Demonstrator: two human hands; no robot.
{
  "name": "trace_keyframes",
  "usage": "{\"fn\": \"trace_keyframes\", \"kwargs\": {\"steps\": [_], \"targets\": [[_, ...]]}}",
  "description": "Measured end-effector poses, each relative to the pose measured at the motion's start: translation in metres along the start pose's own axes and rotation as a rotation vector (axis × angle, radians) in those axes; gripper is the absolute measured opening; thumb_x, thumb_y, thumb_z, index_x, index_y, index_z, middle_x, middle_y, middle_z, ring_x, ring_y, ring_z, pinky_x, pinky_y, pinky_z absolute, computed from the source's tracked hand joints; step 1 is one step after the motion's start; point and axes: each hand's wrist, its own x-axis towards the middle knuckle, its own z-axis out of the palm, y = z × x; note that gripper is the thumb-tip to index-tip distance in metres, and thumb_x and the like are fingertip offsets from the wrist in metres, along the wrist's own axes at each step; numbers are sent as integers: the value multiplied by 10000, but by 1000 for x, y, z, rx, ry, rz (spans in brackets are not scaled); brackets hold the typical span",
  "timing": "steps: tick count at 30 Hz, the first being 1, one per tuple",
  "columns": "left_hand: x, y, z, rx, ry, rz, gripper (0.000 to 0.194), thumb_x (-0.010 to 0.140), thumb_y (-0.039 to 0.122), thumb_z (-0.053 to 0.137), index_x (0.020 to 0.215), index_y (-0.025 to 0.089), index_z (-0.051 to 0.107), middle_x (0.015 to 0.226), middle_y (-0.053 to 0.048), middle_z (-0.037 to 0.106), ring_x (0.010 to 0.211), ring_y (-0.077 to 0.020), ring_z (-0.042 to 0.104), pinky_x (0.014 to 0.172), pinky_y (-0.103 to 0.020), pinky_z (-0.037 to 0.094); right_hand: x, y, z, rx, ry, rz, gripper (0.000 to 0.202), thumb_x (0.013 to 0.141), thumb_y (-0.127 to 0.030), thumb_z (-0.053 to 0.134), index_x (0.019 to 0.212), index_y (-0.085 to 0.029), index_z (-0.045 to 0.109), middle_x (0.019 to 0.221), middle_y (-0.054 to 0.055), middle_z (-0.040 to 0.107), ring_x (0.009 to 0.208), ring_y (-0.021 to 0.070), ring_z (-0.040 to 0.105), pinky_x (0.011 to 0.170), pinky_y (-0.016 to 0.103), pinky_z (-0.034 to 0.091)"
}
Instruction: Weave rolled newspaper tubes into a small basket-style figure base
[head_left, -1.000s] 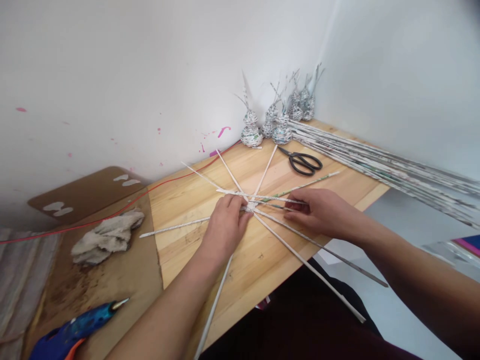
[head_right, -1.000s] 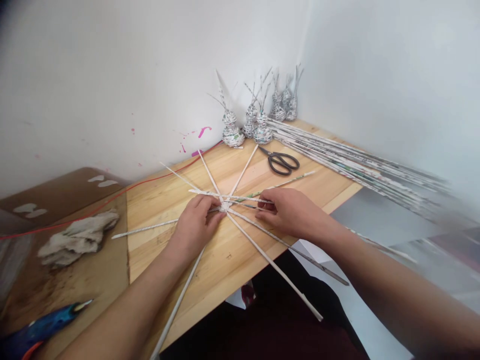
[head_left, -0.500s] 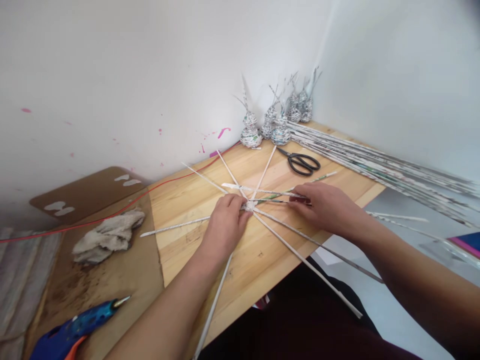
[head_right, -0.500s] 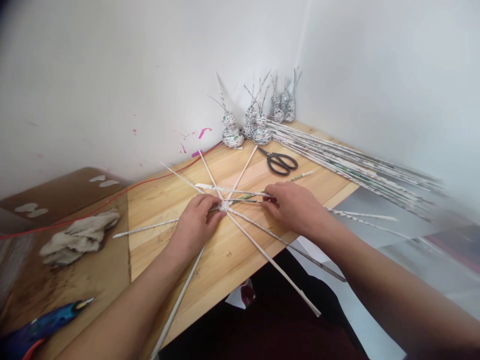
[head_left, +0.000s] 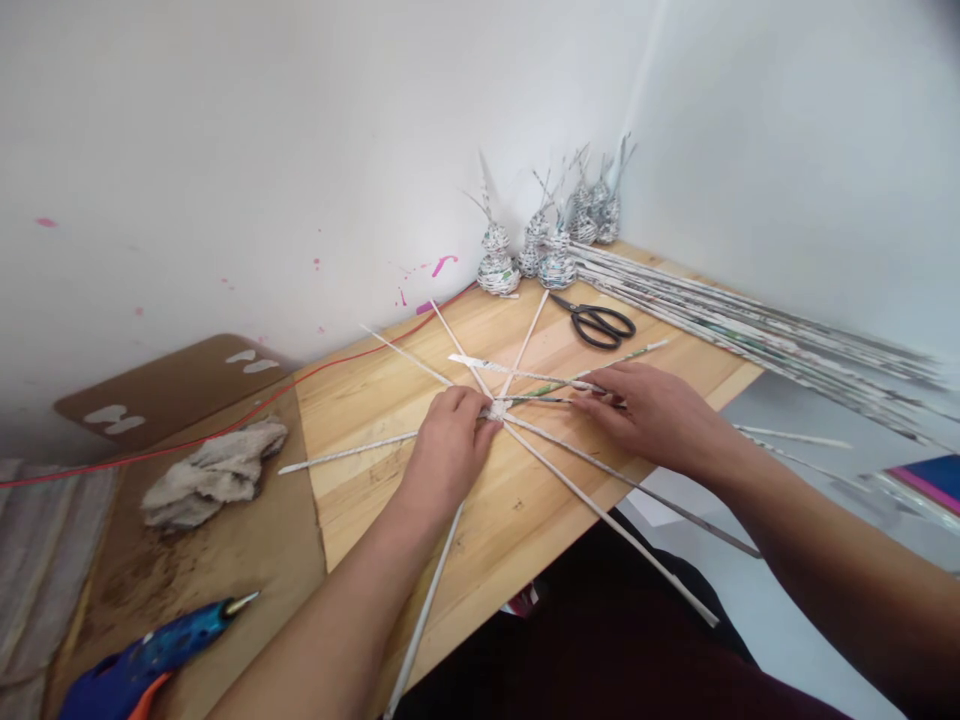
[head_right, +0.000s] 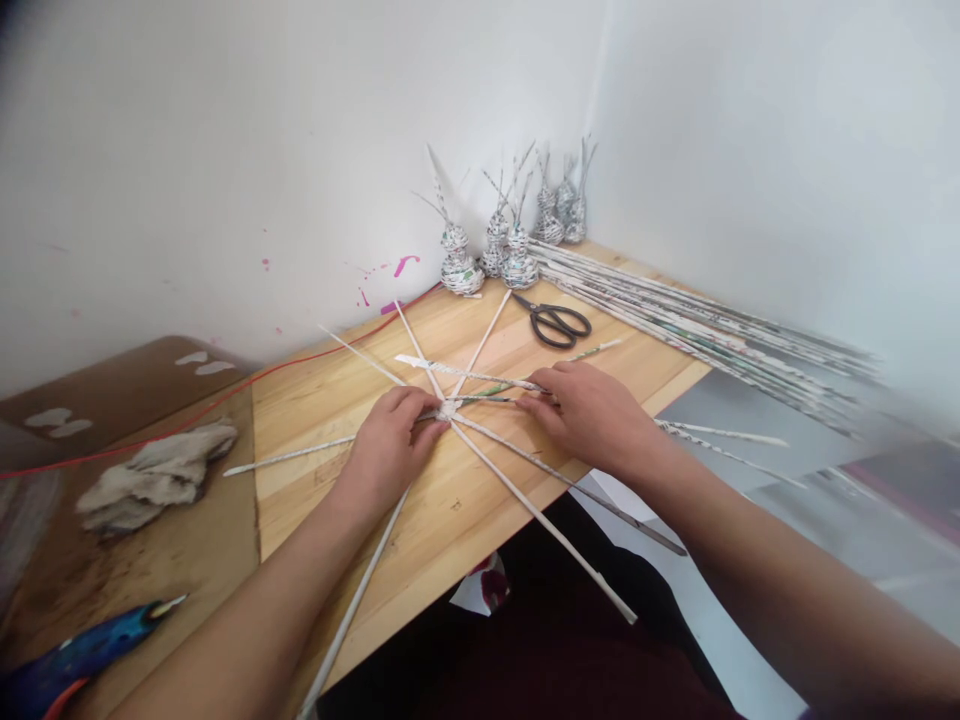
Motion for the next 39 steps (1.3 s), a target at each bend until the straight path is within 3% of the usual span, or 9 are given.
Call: {"fn": "trace_keyframes", "kwargs": {"steps": [9,19,23,31,39], "targets": [[0,0,-1,-1,11,18,91,848,208,628,934,188,649,1009,-66,643,985,-217,581,913,-370,483,-4,-3,-3,72,5,-55,371,967,-439,402,1017,-241,712,931,63,716,896,218,620,764,309,434],[-1,1,-3,-10,7,34,62,847,213,622,904,193,637,983,-63,649,970,-219,585,894,-368,484,-10,4,-11,31,-15,14,341,950,-385,424,1010,-226,721,1002,71,714,935,228,625,782,327,445],[-1,0,-3,-5,-1,46,55,852,220,614,895,197,640,976,-63,651,959,-221,584,886,-373,483,-13,8,-7,-4,-8,9,289,917,-382,481,987,-215,707,956,78,706,901,228,622,749,315,427],[-1,1,-5,4,-23,53,59,859,215,605,892,183,641,984,-70,654,962,-220,572,892,-372,471,-7,5,-4,-82,-15,6,223,893,-319,488,754,-201,616,788,60,670,785,204,583,663,281,365],[0,0,-4,-4,-13,75,43,854,204,610,880,183,637,970,-63,656,944,-218,570,880,-370,471,-3,4,-8,-111,-48,21,217,892,-317,483,773,-191,614,781,68,669,752,198,579,650,278,355]]}}
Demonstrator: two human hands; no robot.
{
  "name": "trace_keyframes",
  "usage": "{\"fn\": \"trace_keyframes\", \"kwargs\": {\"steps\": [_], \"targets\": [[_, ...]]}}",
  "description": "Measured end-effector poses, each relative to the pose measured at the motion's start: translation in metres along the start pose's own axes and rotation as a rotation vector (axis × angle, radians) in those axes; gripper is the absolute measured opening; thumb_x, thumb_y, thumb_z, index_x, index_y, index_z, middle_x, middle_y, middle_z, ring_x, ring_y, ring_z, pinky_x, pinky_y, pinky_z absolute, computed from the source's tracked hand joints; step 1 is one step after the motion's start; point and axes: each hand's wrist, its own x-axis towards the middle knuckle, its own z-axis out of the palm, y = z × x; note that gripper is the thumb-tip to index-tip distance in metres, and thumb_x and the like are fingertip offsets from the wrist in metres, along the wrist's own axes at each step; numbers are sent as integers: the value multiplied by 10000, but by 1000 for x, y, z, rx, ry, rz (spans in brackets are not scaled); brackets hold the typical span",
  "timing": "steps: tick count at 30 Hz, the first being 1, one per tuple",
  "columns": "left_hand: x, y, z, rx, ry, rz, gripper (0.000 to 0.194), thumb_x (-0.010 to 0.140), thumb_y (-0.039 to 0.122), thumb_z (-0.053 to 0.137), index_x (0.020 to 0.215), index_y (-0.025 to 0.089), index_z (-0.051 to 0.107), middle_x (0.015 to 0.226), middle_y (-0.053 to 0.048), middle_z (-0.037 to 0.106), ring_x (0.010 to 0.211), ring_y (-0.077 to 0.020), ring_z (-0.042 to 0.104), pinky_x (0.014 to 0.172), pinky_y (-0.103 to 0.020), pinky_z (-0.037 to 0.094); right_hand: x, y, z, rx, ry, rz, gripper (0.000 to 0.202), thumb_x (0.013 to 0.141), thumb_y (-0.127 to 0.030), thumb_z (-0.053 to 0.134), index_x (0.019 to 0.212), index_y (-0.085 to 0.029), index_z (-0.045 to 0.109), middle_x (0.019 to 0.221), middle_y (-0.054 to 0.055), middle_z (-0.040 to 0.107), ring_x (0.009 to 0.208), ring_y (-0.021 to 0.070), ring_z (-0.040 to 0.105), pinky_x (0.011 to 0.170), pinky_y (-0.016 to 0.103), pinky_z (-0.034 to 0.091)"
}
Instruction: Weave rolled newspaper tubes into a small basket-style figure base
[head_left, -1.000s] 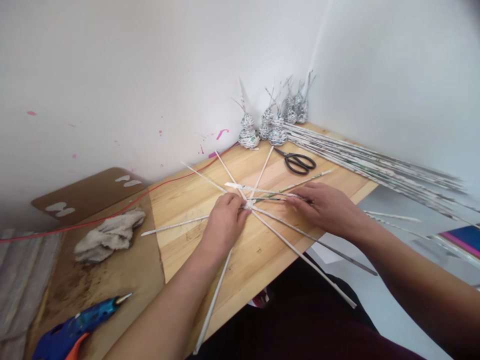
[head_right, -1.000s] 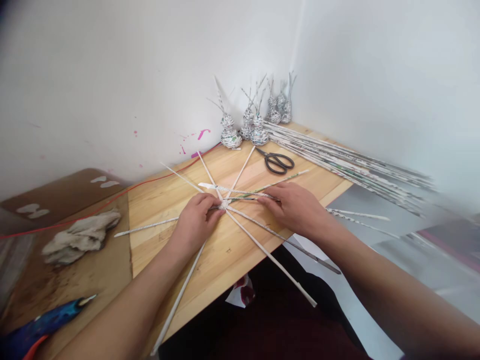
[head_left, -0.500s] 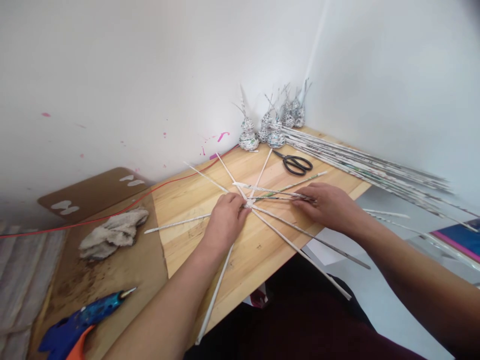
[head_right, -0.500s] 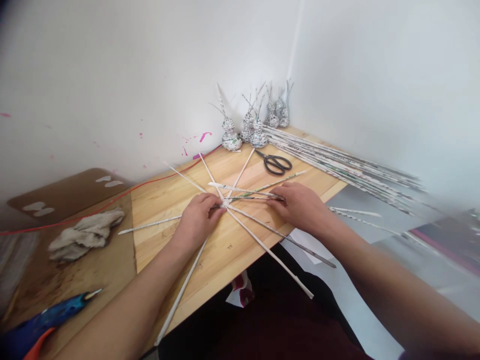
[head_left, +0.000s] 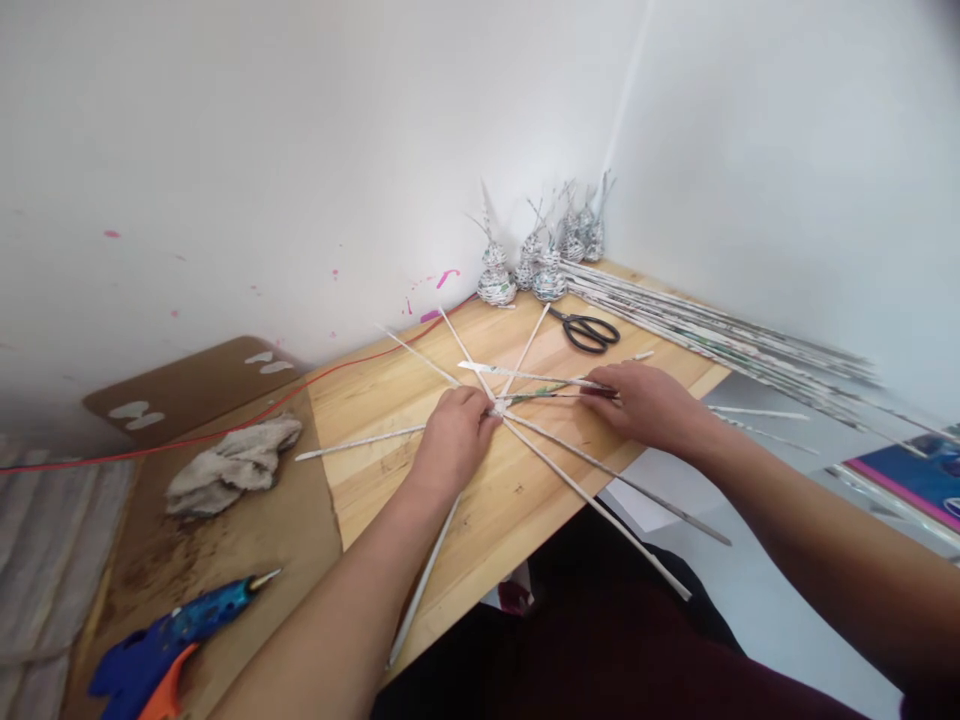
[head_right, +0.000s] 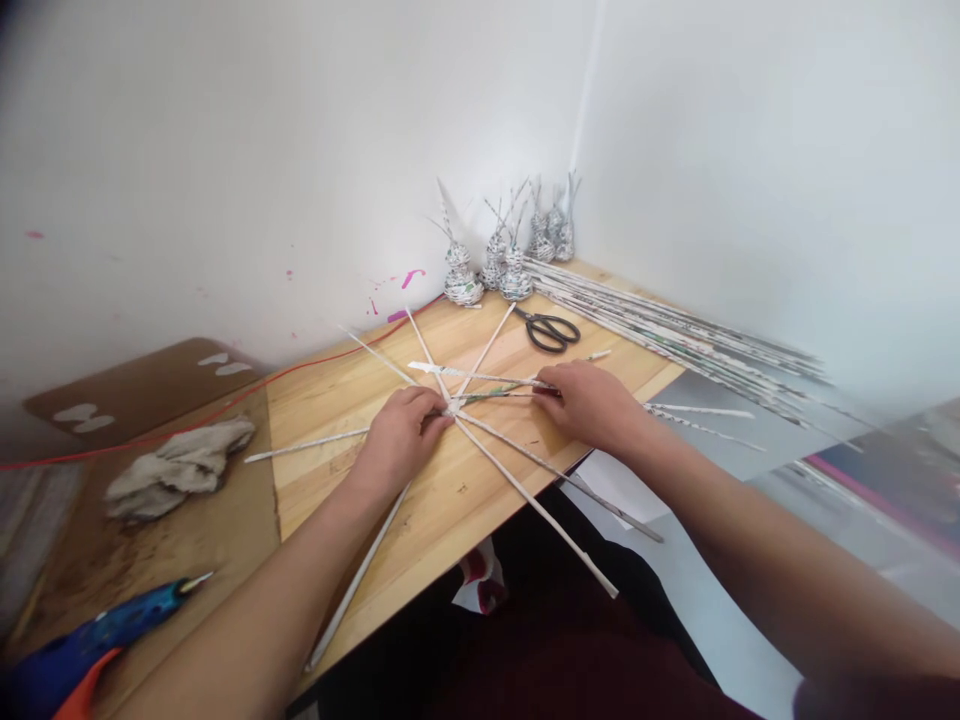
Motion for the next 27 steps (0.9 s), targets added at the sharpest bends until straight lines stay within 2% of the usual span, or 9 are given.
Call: {"fn": "trace_keyframes", "kwargs": {"steps": [5,19,23,27], "targets": [[1,1,-1,7,-8,-15,41,852,203,610,880,185,635,985,-67,656,955,-223,572,888,-378,471,0,-2,5,30,15,-26,201,895,-305,483,848,-195,644,824,68,685,774,202,588,653,282,356],[0,1,0,-3,-7,-36,66,845,202,619,909,189,632,992,-65,661,971,-234,579,903,-395,478,3,-11,7,71,9,-68,225,906,-299,470,898,-202,673,812,65,668,779,194,589,656,276,367],[0,2,1,7,3,-46,103,847,199,616,948,195,637,1027,-71,662,996,-244,580,919,-410,477,7,-11,4,33,11,-72,222,902,-286,478,879,-194,678,808,72,664,776,195,580,656,282,372],[0,2,2,8,8,-50,113,845,205,622,955,190,646,1032,-75,661,1006,-242,581,932,-408,478,11,-10,-1,-53,67,-113,220,916,-293,479,873,-203,676,858,76,667,841,212,571,662,296,369]]}}
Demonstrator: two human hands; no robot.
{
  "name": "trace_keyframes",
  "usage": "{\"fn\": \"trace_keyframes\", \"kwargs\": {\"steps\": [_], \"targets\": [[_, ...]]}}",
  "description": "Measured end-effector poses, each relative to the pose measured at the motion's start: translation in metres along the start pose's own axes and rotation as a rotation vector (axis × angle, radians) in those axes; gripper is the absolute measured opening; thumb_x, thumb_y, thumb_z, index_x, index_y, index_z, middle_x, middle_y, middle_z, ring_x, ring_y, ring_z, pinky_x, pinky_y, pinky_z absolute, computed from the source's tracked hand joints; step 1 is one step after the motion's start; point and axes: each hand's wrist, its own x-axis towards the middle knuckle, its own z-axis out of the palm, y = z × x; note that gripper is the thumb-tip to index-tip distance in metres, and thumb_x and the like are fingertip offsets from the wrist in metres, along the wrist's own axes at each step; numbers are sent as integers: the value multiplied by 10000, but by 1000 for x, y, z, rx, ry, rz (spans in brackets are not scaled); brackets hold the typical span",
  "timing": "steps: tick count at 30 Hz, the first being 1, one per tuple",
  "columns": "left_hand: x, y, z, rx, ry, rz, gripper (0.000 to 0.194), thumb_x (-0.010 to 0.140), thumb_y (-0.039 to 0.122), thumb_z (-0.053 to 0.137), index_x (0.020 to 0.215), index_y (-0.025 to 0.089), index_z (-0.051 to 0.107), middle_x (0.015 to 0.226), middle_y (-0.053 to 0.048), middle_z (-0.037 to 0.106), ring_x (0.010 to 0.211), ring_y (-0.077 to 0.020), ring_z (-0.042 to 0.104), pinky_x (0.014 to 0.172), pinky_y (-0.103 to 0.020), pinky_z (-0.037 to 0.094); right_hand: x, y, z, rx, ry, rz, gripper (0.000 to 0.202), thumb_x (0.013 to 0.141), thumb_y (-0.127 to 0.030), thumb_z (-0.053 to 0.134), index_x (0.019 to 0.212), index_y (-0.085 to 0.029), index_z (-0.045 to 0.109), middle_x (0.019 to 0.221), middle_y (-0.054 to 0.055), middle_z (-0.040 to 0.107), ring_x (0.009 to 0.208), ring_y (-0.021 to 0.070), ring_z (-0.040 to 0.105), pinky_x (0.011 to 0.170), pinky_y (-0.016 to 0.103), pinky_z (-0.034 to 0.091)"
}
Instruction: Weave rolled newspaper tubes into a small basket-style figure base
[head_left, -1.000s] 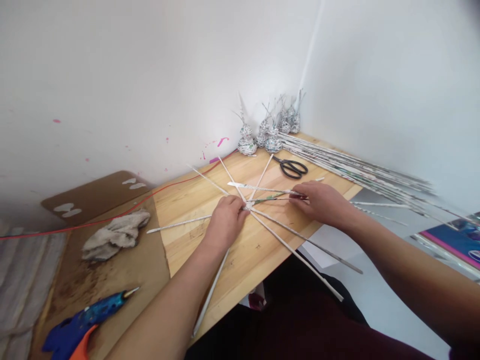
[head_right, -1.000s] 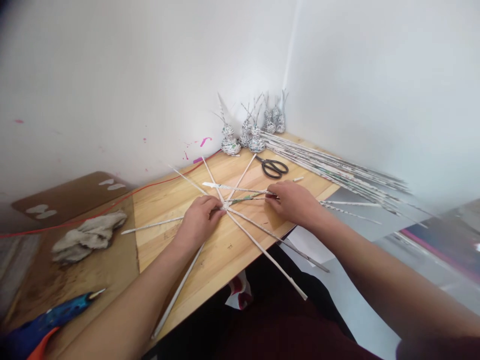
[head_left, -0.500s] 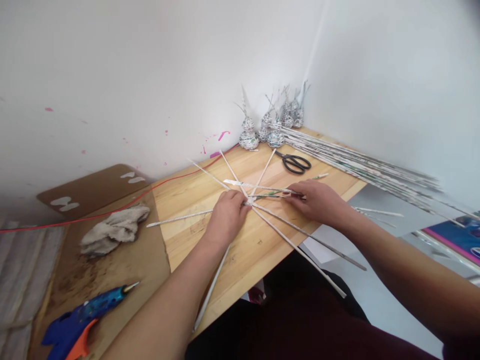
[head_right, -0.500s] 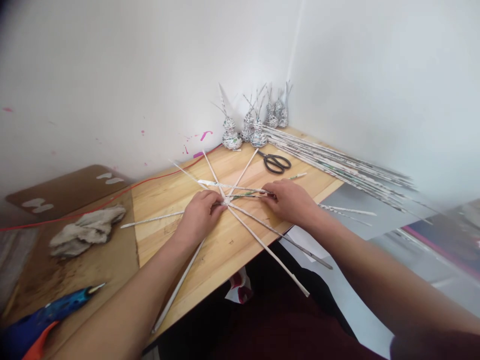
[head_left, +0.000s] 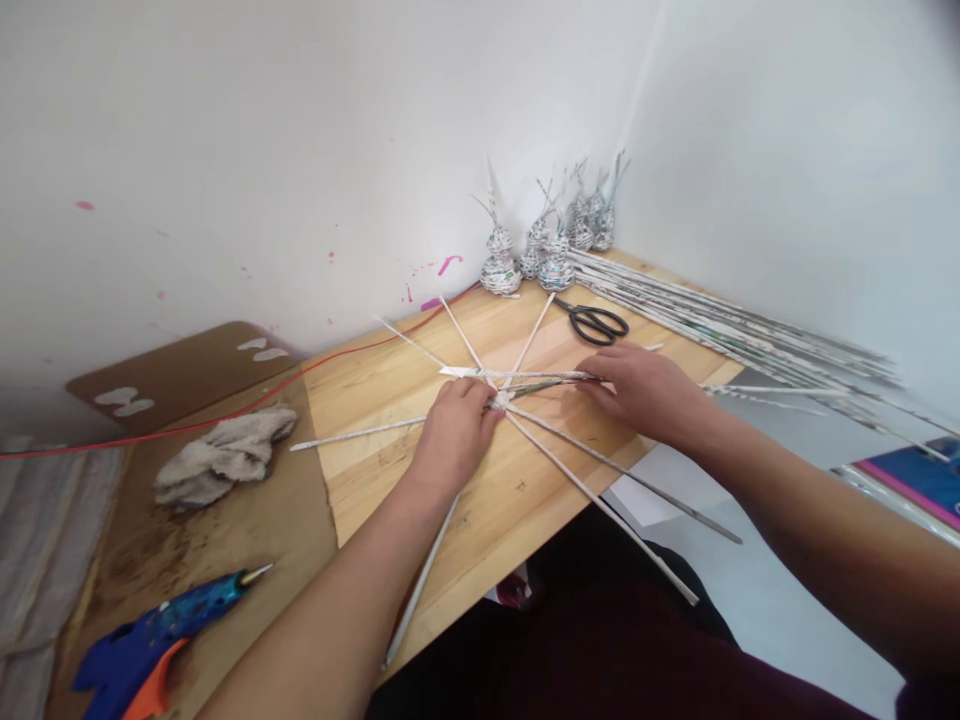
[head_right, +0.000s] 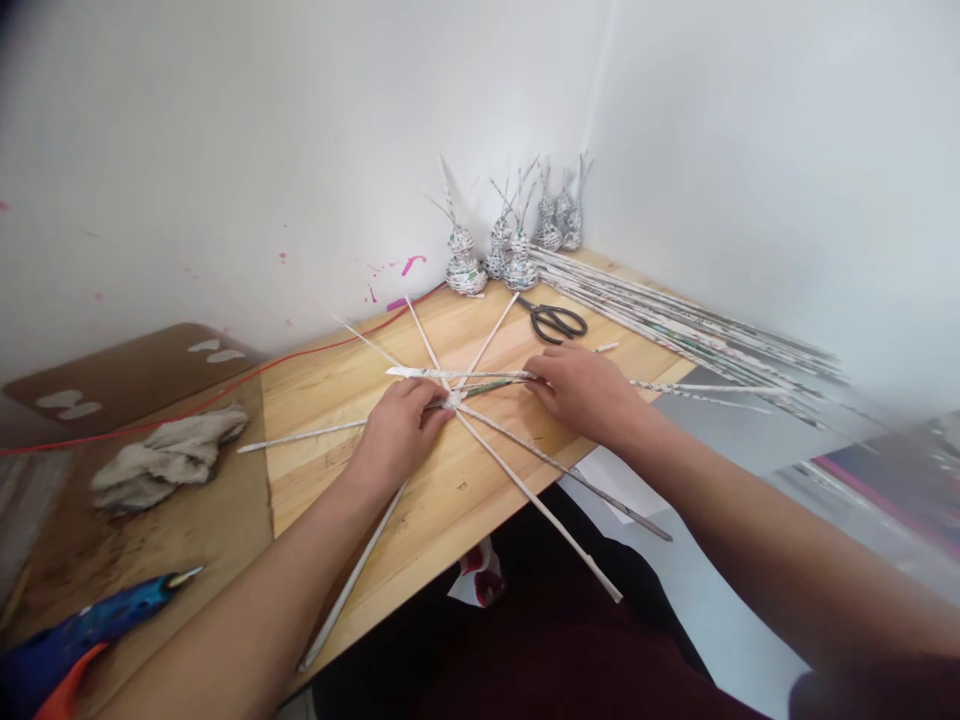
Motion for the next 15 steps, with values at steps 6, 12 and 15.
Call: {"fn": "trace_keyframes", "kwargs": {"steps": [6,12,15], "targets": [[-1,-1,0,2,18,41,86,858,209,612,911,190,678,1026,-66,668,995,-227,591,926,-387,492,14,-1,-14,-153,31,-78,228,933,-266,468,855,-194,671,853,90,651,910,242,530,674,315,353],[-1,1,0,60,-10,58,135,879,206,588,941,181,705,1122,-75,671,1049,-231,589,971,-393,488,48,5,-15,-214,36,-144,243,923,-191,440,884,-159,678,894,130,644,945,264,501,686,335,337],[0,2,0,88,-24,84,162,892,212,575,975,185,712,1161,-60,675,1059,-227,584,975,-387,491,65,12,-9,-188,88,-155,250,926,-219,452,890,-163,693,966,137,635,982,270,482,705,338,336]]}}
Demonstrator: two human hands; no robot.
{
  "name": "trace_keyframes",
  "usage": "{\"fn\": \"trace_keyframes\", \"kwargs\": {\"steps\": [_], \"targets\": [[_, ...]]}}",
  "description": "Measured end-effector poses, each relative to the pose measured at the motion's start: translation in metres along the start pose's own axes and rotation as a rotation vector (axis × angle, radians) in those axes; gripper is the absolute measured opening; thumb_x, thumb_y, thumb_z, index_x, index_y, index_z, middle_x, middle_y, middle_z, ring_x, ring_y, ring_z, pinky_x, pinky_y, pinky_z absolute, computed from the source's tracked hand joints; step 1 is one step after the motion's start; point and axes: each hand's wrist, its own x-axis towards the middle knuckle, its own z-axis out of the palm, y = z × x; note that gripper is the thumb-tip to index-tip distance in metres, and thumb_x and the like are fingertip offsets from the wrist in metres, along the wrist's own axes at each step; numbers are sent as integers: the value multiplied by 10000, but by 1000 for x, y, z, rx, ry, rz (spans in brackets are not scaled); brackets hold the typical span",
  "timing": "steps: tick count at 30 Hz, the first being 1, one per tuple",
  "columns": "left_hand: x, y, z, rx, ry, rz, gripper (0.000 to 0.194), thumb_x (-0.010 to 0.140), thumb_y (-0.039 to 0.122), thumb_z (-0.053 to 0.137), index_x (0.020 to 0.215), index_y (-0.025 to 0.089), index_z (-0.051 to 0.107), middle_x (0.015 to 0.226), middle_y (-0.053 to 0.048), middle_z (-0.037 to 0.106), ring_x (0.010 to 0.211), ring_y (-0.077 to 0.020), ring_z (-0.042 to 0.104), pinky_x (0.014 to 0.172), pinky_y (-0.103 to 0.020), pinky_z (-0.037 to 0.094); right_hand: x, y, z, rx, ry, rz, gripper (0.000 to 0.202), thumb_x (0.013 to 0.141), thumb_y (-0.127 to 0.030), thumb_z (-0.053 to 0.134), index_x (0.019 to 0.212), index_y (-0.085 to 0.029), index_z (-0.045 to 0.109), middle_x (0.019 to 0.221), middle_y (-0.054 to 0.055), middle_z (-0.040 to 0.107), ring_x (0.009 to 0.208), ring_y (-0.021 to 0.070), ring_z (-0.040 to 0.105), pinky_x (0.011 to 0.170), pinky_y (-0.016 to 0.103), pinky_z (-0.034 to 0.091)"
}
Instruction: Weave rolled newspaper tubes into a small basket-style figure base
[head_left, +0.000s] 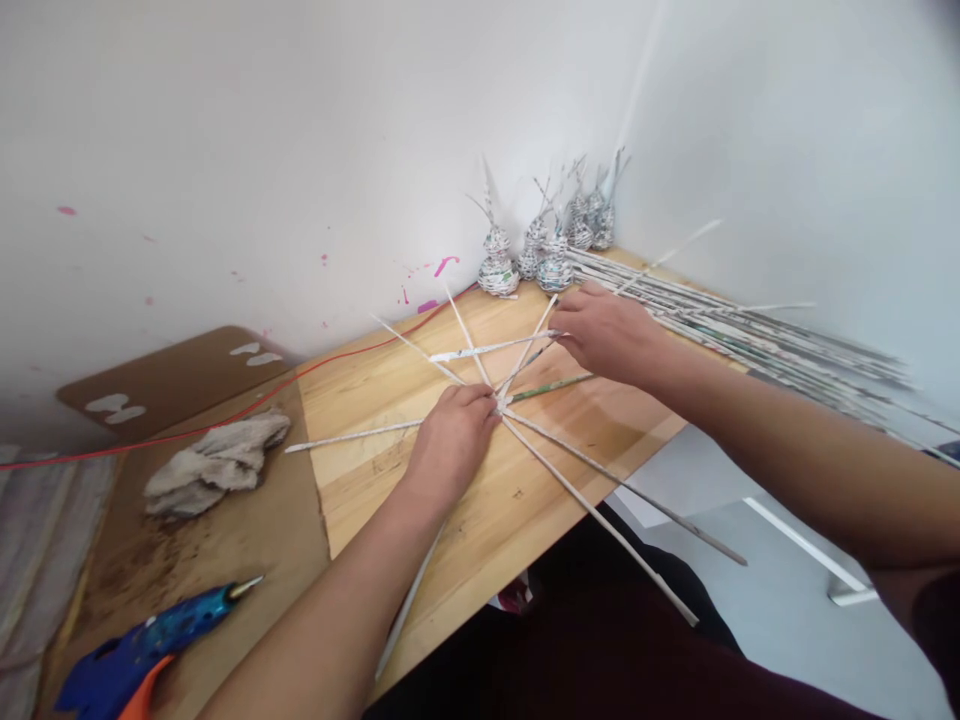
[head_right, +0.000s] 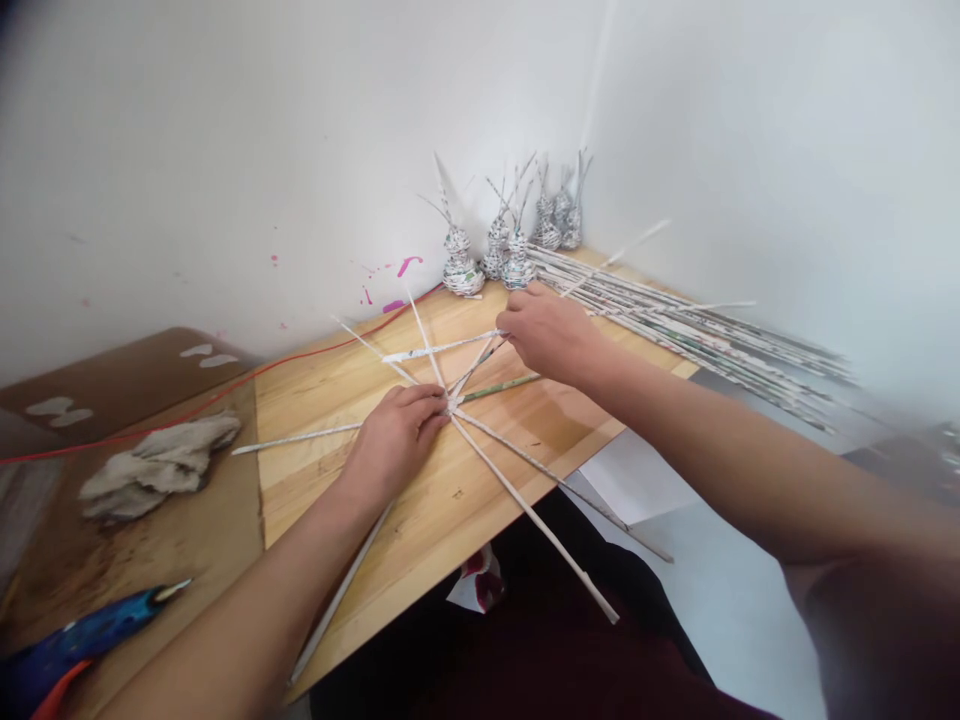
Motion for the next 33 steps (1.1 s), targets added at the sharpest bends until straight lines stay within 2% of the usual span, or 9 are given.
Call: {"fn": "trace_keyframes", "kwargs": {"steps": [3,6,10,12,16,19,23,28,33], "targets": [[0,1,0,35,-15,22,179,899,208,565,980,172,720,1177,-58,680,1032,-228,580,951,-383,506,12,6,9,11,30,8,259,928,-273,475,868,-165,702,981,135,627,999,271,474,713,337,335],[1,1,-1,53,-31,29,190,897,203,568,1003,161,720,1185,-54,682,1021,-227,575,943,-378,512,22,9,21,3,35,-6,269,930,-298,478,887,-163,707,897,126,638,973,268,490,723,338,335],[1,1,-2,56,-44,21,199,897,215,575,1025,159,716,1163,-45,689,1027,-227,569,947,-377,509,30,10,36,21,22,-12,285,934,-316,474,946,-162,714,883,120,673,956,256,535,724,324,341],[0,1,-2,52,-34,13,196,897,218,575,1022,160,715,1157,-53,683,1038,-228,568,956,-379,503,29,11,39,81,15,4,306,925,-376,498,1015,-180,715,907,107,694,931,246,570,717,312,355],[-1,0,0,41,-8,-19,175,888,216,587,996,170,718,1073,-74,667,1011,-222,579,927,-367,509,17,19,30,309,-13,36,414,905,-524,496,1122,-245,710,976,50,736,890,219,641,715,287,400],[-1,-1,1,54,-4,-21,164,890,224,584,962,179,724,998,-75,660,962,-222,585,892,-371,516,5,25,14,453,-47,43,438,933,-524,429,1147,-267,712,1059,12,740,949,214,663,771,281,439],[-1,0,1,51,12,-13,164,897,227,574,937,182,726,990,-78,661,945,-218,586,872,-367,518,-9,30,-3,543,-124,22,406,920,-463,459,1184,-272,702,1113,7,730,1002,221,663,853,305,465],[-3,1,-1,36,14,-25,154,893,215,577,880,184,727,957,-70,670,941,-208,601,877,-353,515,-20,44,-10,602,-248,9,351,873,-368,508,1136,-291,728,1061,-7,742,922,196,676,826,294,491],[-3,1,-3,22,7,-34,125,888,210,582,851,187,698,929,-63,669,951,-206,610,889,-344,504,-19,65,-12,579,-386,75,295,813,-412,575,1002,-292,767,913,-7,752,845,202,673,760,300,494]]}}
